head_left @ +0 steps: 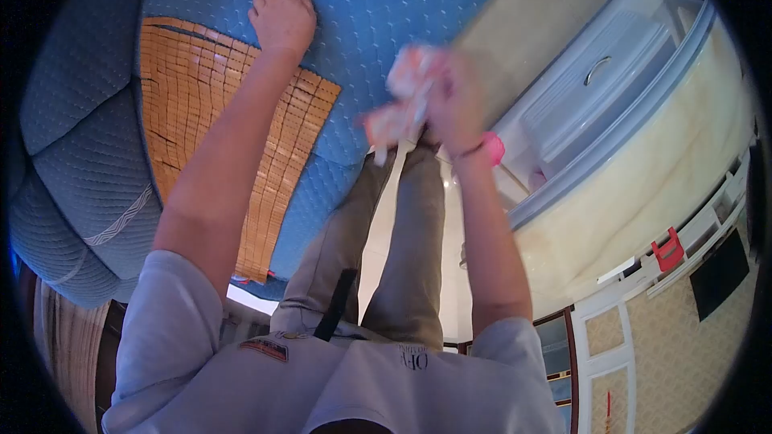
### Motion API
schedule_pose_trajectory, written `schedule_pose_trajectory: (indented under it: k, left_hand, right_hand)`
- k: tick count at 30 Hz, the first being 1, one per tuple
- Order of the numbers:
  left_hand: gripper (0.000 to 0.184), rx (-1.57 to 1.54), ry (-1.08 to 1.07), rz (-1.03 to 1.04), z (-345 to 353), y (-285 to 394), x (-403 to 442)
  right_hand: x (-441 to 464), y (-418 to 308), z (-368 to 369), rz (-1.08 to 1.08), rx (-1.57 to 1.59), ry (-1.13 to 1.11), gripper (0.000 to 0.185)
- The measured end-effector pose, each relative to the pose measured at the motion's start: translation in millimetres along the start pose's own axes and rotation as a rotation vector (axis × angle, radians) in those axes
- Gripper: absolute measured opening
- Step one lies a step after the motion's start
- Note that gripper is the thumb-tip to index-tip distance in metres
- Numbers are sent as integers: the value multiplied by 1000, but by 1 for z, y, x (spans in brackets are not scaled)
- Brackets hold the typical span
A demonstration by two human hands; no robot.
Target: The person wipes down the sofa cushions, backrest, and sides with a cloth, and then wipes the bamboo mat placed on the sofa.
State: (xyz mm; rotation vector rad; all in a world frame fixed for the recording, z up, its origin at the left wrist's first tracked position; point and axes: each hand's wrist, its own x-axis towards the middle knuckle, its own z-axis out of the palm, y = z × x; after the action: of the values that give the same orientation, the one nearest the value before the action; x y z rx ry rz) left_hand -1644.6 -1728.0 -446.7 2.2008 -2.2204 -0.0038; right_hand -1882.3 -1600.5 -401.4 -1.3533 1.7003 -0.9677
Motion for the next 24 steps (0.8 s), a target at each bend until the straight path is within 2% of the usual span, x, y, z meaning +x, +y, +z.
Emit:
schedule_pose_trajectory:
  k: [2,5,6,7,8,9,11,14,16,17,18,20,21,22,23,24]
  left_hand:
    - [45,0,4,9,1,-1,-2]
    - [45,1,24,16,2,-1,1]
    - [45,5,29,17,2,-2,0]
    - [45,10,27,21,0,-3,1]
    - [43,26,97,48,-1,-2,1]
    - [41,39,165,74,-2,0,1]
    - [38,-21,173,64,-4,-1,6]
    - [33,-133,240,72,-3,3,28]
    - [31,-271,340,179,-6,27,53]
    - [31,-276,326,189,-7,42,70]
    - [32,-331,284,242,-3,57,92]
    - [34,-387,249,311,6,94,122]
    - [36,-328,286,183,11,120,130]
    - [38,-264,316,54,20,134,134]
    - [38,-261,308,64,25,139,133]
    - [39,-187,360,32,31,141,131]
  right_hand:
    - [62,-9,-20,-24,-64,186,14]
    - [119,-8,-30,55,44,198,14]
    - [127,6,-20,162,636,-75,5]
    - [126,12,-13,263,1223,-357,13]
    - [102,15,0,-28,494,-21,5]
    - [65,8,17,-296,-258,291,15]
    - [-3,15,41,-188,-216,402,12]
    - [-141,34,84,533,188,144,10]
    - [-210,54,106,737,86,-2,9]
    - [-208,47,100,754,86,5,9]
    - [-196,37,91,1091,219,-70,10]
    - [-220,69,128,972,392,-101,20]
    - [-207,74,136,974,402,-88,20]
    - [-187,83,144,1093,309,-149,20]
    - [-165,94,150,1210,212,-216,21]
    - [-160,150,174,1167,113,-199,26]
